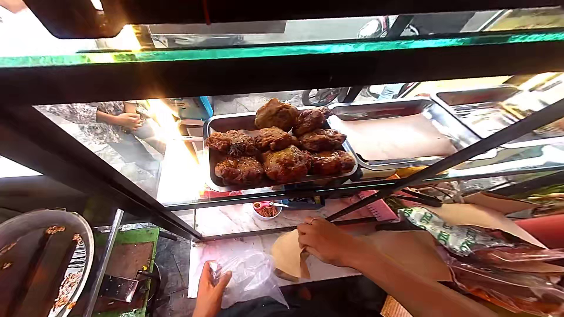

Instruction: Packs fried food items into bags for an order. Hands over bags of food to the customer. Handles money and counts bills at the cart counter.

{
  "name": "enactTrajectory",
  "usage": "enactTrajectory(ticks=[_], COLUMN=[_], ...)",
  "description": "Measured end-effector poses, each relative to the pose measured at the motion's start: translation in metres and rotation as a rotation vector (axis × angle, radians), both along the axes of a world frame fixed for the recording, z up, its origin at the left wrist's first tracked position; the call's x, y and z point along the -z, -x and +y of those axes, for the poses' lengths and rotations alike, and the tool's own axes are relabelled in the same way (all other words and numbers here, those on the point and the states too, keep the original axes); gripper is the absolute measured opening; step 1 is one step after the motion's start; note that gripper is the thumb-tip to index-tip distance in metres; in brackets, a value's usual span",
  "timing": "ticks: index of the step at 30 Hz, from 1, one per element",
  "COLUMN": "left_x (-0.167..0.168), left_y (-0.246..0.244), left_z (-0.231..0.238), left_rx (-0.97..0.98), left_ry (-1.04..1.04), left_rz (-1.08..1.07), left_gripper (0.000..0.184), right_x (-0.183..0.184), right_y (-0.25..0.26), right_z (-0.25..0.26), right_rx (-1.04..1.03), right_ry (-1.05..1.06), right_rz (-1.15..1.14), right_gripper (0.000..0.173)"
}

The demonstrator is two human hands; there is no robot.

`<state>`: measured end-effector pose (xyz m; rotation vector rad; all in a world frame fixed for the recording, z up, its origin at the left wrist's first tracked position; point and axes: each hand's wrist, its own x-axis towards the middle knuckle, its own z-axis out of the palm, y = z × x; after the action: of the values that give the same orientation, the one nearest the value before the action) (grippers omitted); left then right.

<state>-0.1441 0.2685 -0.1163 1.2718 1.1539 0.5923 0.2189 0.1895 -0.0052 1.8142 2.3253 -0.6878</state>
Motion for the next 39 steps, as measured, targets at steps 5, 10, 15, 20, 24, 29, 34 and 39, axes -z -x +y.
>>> enactTrajectory(ticks=[5, 10, 15, 20, 24, 29, 34, 39], left_x=[0.029, 0.028, 0.047, 0.069, 0.085, 0.073, 0.068, 0.052], left_y=[-0.039, -0.095, -0.119, -0.113, -0.103, -0.113, -0.124, -0.122], left_z=[0.005, -0.014, -0.022, -0.012, -0.001, -0.002, 0.0, -0.003], left_rx=[0.155, 0.444, 0.542, 0.183, 0.013, -0.057, 0.118, 0.229], left_ry=[-0.277, -0.242, 0.05, 0.85, 0.959, 0.861, 0.305, -0.002], left_rz=[0.302, 0.481, -0.04, -0.238, -0.233, -0.15, -0.098, -0.058], left_gripper=[0.076, 0.104, 0.057, 0.033, 0.047, 0.037, 0.021, 0.015], right_x=[-0.049, -0.116, -0.065, 0.039, 0.081, 0.086, 0.08, 0.076], right_y=[-0.021, -0.005, 0.024, 0.057, 0.058, 0.038, 0.027, 0.023], right_z=[-0.045, -0.061, -0.06, -0.069, -0.092, -0.123, -0.134, -0.131], right_rx=[0.422, 0.702, 0.924, 0.968, 0.897, 0.75, 0.614, 0.763], right_ry=[-0.033, -0.223, -0.379, -0.406, -0.436, -0.392, -0.334, -0.326], right_rz=[0.354, 0.472, 0.902, 1.061, 0.987, 0.879, 0.815, 0.726], right_gripper=[0.016, 0.008, 0.009, 0.013, 0.01, 0.012, 0.015, 0.02])
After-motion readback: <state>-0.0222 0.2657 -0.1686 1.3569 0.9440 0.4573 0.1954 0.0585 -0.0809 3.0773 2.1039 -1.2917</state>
